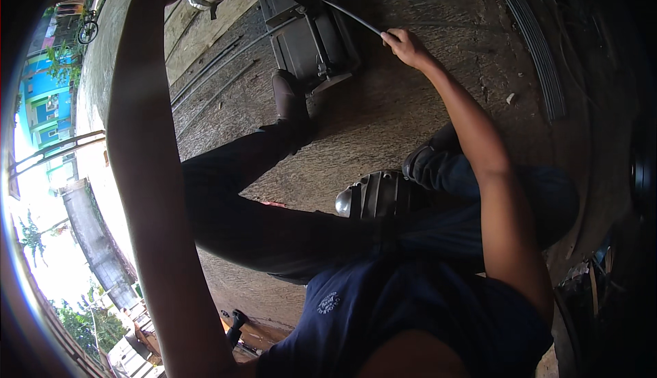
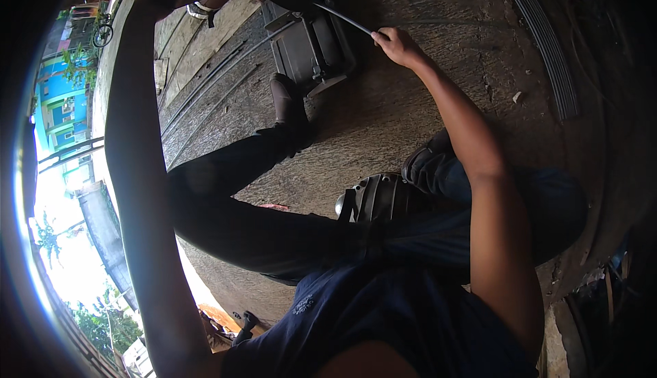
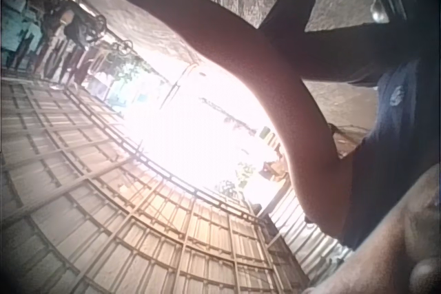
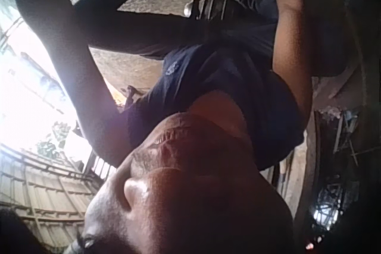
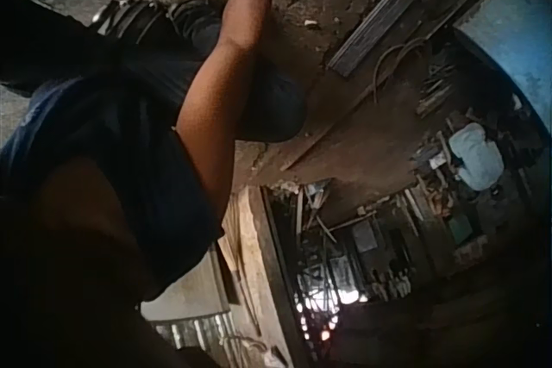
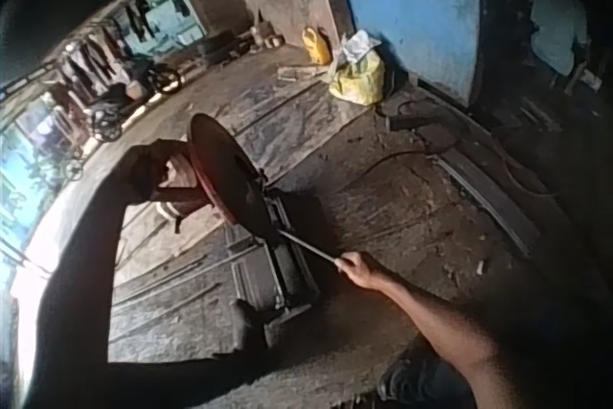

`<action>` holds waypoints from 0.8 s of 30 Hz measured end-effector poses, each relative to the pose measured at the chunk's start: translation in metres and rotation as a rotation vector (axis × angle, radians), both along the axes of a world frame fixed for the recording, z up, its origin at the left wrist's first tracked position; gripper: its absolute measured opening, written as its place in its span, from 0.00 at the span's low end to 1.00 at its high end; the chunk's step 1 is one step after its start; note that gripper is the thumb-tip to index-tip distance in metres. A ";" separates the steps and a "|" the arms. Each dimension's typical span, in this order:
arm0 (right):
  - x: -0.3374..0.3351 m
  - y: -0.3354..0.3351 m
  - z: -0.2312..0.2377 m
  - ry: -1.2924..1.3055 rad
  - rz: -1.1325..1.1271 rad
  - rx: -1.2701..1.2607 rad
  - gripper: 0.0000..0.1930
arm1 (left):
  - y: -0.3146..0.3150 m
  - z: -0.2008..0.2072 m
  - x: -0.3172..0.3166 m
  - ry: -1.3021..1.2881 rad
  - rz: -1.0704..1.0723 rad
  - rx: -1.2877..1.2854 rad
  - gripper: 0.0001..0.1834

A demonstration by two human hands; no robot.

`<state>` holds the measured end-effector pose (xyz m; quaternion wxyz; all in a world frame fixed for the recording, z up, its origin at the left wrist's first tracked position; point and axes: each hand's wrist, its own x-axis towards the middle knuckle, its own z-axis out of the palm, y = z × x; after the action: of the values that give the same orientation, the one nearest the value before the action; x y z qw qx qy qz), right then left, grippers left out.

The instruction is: Cutting metal rods to specific lengths using a power chop saw.

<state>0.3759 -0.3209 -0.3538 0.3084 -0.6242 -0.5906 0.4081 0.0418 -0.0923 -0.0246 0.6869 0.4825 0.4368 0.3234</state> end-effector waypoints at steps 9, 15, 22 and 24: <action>-0.008 -0.002 0.006 -0.093 -0.037 0.083 0.21 | 0.002 0.005 0.002 0.043 -0.239 -0.019 0.11; -0.017 -0.003 0.007 -0.092 -0.043 0.097 0.20 | -0.009 0.003 0.011 0.248 -0.309 0.324 0.12; -0.024 -0.006 0.013 -0.117 -0.065 0.108 0.19 | -0.016 0.008 0.013 0.634 -0.359 0.625 0.12; -0.024 -0.007 0.016 -0.116 -0.074 0.099 0.19 | -0.011 0.006 0.011 0.738 -0.383 0.710 0.12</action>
<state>0.3514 -0.3280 -0.3380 0.3191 -0.6520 -0.6035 0.3299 0.0524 -0.1033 -0.0191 0.3297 0.8371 0.4171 0.1291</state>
